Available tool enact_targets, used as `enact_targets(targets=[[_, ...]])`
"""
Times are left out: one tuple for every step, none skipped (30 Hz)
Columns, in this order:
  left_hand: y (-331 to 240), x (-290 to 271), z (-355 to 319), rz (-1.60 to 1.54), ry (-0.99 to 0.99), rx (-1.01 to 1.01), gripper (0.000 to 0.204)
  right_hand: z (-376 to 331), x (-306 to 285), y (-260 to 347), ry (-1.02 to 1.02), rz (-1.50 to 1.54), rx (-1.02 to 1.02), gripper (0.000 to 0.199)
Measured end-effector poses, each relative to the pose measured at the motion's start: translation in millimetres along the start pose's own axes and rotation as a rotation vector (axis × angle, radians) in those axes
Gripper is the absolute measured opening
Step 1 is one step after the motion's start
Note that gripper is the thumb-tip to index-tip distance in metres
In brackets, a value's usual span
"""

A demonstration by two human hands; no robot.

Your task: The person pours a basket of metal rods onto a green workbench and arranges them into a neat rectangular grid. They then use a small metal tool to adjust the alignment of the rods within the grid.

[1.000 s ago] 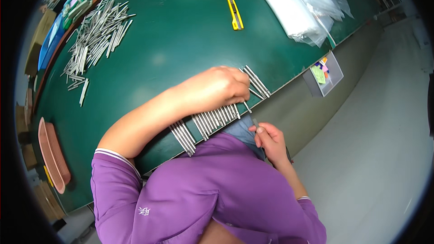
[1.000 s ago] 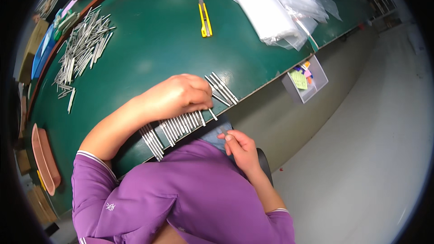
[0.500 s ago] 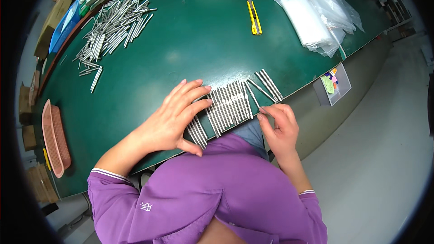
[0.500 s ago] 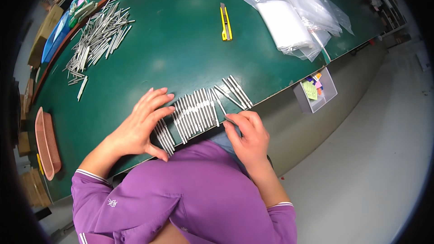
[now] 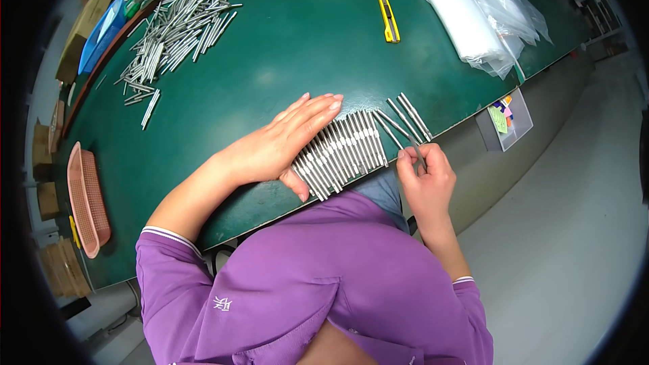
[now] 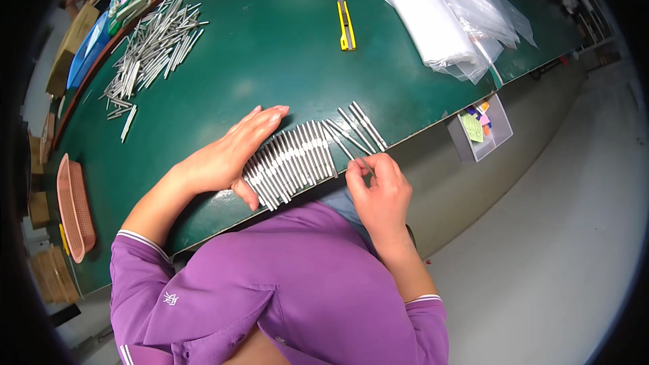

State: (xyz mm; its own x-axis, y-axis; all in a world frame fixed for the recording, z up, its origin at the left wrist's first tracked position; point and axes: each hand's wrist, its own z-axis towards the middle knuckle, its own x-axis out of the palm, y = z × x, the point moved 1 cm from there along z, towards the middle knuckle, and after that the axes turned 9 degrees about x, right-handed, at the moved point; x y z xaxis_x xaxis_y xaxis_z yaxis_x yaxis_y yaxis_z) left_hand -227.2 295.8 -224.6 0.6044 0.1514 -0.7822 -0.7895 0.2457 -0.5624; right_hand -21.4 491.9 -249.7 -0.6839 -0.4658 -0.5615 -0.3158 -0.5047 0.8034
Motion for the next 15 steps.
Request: enact_targets(targets=[[2, 0, 2, 0.0, 0.01, 0.015, 0.142, 0, 1, -2, -0.006, 0.002, 0.007, 0.017], [2, -2, 3, 0.001, 0.014, 0.008, 0.14, 0, 3, -4, -0.011, 0.005, 0.014, 0.018], [1, -3, 4, -0.001, 0.02, 0.003, 0.138, 0, 4, -5, -0.018, 0.006, 0.021, 0.019], [1, -5, 5, -0.001, 0.025, -0.002, 0.136, 1, 4, -5, -0.029, 0.001, 0.009, 0.02], [2, -6, 6, -0.001, 0.024, -0.005, 0.136, 2, 6, -4, -0.039, -0.004, -0.003, 0.021], [3, -8, 5, -0.001, 0.025, -0.012, 0.136, 2, 7, -4, -0.046, -0.006, -0.015, 0.022], [4, -9, 4, 0.0, 0.025, -0.02, 0.136, 2, 7, -5, -0.047, 0.004, -0.009, 0.021], [4, -9, 3, 0.019, 0.027, -0.031, 0.138, 1, 7, -6, -0.046, 0.015, -0.005, 0.021], [3, -8, 0, 0.04, 0.027, -0.045, 0.14, 1, 8, -7, -0.042, 0.026, -0.003, 0.021], [2, -7, -4, 0.061, 0.027, -0.061, 0.142, 0, 6, -6, -0.013, 0.048, -0.006, 0.021], [0, -5, -10, 0.027, -0.006, -0.11, 0.143, -4, 1, -3, 0.016, 0.071, -0.01, 0.022], [-4, -1, -19, -0.008, -0.039, -0.158, 0.144, -7, -3, -1, 0.044, 0.093, -0.012, 0.022], [-8, 3, -26, -0.042, -0.071, -0.206, 0.144, -8, -6, 1, 0.122, 0.083, -0.133, 0.024], [-14, 7, -30, -0.081, -0.11, -0.192, 0.148, -9, -9, 2, 0.199, 0.075, -0.254, 0.026], [-23, 11, -32, -0.074, -0.136, -0.175, 0.15, -11, -10, 5, 0.275, 0.064, -0.372, 0.028]])
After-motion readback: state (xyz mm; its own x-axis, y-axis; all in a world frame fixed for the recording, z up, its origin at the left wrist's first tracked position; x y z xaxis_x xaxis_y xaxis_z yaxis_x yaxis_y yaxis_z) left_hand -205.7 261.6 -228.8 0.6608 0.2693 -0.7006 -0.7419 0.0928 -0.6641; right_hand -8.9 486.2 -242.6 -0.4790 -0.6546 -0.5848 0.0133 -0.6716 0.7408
